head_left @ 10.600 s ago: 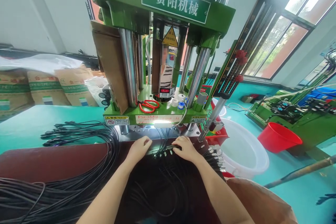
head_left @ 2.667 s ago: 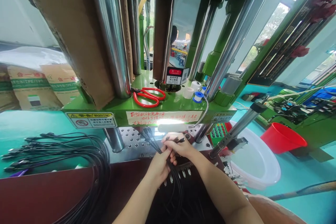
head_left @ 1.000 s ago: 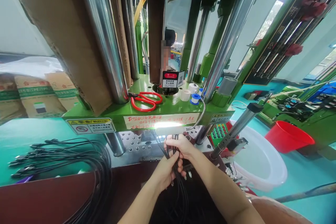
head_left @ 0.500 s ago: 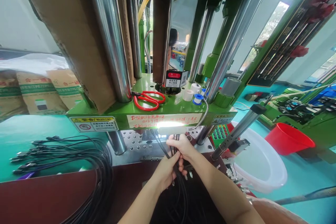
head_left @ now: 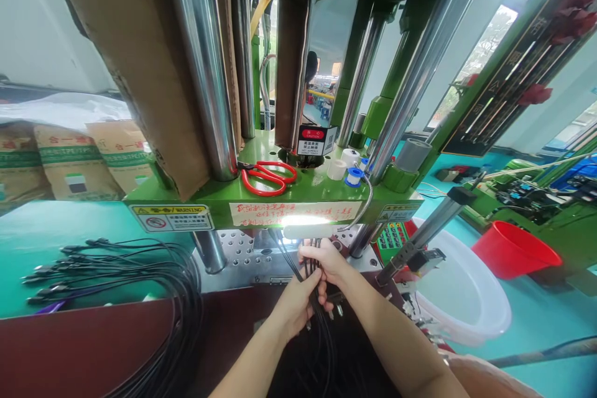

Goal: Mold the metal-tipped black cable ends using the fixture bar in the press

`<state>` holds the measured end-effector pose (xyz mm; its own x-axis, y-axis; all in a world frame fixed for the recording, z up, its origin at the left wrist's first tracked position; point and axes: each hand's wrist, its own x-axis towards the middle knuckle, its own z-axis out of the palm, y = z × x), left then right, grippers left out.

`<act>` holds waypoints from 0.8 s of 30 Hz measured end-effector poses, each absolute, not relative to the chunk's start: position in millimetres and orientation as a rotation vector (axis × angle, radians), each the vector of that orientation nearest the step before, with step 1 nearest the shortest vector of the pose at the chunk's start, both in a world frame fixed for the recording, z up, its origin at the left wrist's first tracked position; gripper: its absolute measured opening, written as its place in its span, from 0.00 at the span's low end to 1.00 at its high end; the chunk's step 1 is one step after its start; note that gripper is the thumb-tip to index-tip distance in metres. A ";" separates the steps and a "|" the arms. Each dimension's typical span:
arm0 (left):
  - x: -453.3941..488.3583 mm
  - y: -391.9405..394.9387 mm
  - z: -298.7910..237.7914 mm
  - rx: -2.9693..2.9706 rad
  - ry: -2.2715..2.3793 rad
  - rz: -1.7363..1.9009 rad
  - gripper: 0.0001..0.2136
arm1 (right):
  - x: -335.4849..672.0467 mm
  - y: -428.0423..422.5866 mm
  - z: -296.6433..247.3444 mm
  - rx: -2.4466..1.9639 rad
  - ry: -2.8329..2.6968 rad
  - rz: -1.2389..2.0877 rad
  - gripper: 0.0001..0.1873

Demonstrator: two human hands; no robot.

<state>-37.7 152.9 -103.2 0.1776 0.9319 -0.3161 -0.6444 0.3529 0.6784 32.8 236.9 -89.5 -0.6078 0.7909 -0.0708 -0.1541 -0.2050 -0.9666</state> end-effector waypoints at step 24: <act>-27.3 151.9 -112.6 0.479 0.804 1.181 0.16 | 38.1 238.9 -84.8 -0.764 -1.469 1.993 0.10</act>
